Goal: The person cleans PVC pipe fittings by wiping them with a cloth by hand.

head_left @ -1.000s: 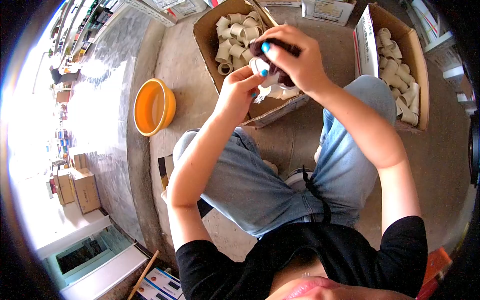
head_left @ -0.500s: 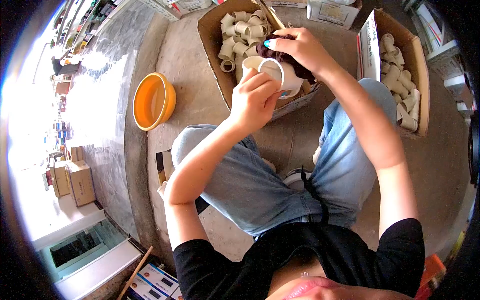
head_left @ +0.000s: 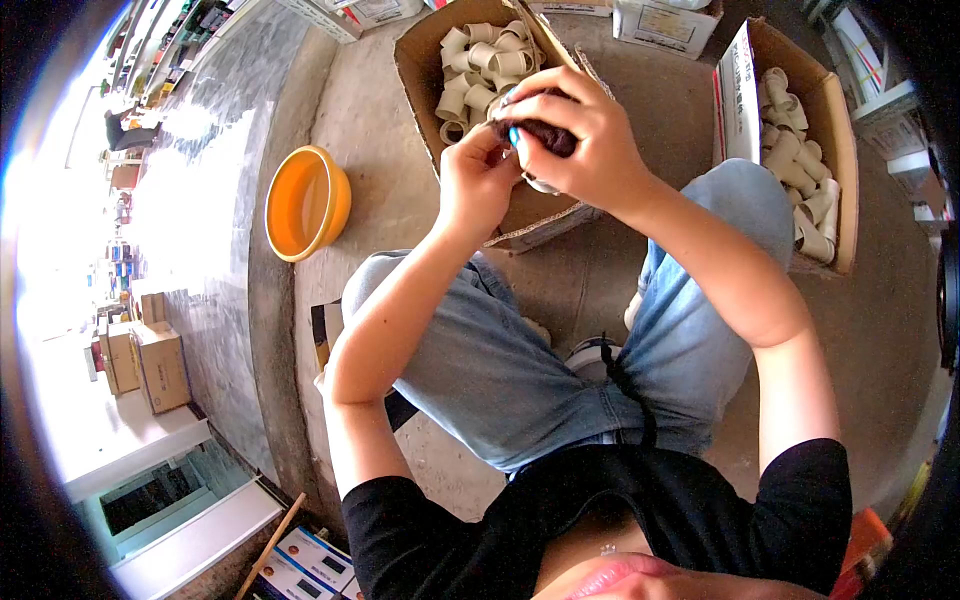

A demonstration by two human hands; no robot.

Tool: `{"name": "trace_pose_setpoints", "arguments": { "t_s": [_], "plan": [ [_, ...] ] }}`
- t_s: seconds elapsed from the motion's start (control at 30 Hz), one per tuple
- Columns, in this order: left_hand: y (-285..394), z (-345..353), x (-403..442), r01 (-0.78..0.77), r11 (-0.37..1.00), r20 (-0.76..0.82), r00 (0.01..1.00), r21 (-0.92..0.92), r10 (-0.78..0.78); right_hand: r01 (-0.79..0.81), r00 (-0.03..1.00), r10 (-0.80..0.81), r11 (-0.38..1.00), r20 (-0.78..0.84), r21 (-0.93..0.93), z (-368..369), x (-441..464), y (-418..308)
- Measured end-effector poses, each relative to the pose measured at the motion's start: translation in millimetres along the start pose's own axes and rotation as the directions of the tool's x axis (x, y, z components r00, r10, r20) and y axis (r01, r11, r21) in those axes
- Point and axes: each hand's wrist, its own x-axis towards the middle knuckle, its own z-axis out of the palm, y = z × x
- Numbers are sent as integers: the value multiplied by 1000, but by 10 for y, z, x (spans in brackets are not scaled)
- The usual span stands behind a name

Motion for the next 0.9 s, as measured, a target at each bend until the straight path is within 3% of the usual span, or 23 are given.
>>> {"name": "trace_pose_setpoints", "arguments": {
  "t_s": [0.03,0.1,0.17,0.23,0.37,0.43,0.47,0.5,0.53,0.57,0.6,0.63,0.7,0.8,0.83,0.9],
  "plan": [
    [-31,29,4,-71,997,-26,997,33,72,-38,999,38,998,-14,43,-6,18,23],
    [-1,5,-48,-338,868,106,941,364,322,-137,990,138,988,-8,77,-49,45,108],
    [-91,28,-33,-623,692,266,782,365,564,-530,848,519,830,110,173,-57,40,294],
    [-92,48,-47,-668,636,354,745,387,566,-716,688,665,556,292,422,-116,73,356],
    [-81,69,-20,-597,657,281,800,460,531,-624,622,745,285,242,728,-187,126,339],
    [-13,140,-10,-501,736,208,864,456,459,-539,699,702,390,137,747,-163,135,255],
    [12,148,-43,-377,824,201,926,423,320,-511,735,672,465,88,723,-164,135,191],
    [18,154,-65,-197,964,162,972,179,169,-478,771,636,537,39,694,-177,133,144],
    [13,153,-89,7,997,167,986,-82,7,-525,782,621,618,46,585,-198,107,131],
    [10,153,-92,216,919,214,965,-330,-149,-502,822,569,709,20,495,-199,78,146],
    [23,103,-64,239,920,232,958,-311,-171,-381,888,455,806,-63,453,-172,89,160],
    [27,105,-55,271,875,210,957,-402,-200,-252,934,329,882,-137,398,-149,103,168],
    [-14,80,-24,284,851,192,956,-442,-220,-132,980,175,930,-95,344,-180,90,152],
    [-5,-5,-11,103,977,92,992,-188,-87,170,982,-174,984,77,54,-193,75,87],
    [89,30,-18,81,979,0,997,-187,-82,291,952,-287,956,106,-30,-205,82,40],
    [51,-77,31,-238,930,26,970,279,241,283,958,-281,959,62,-28,-185,68,14]
  ]
}}
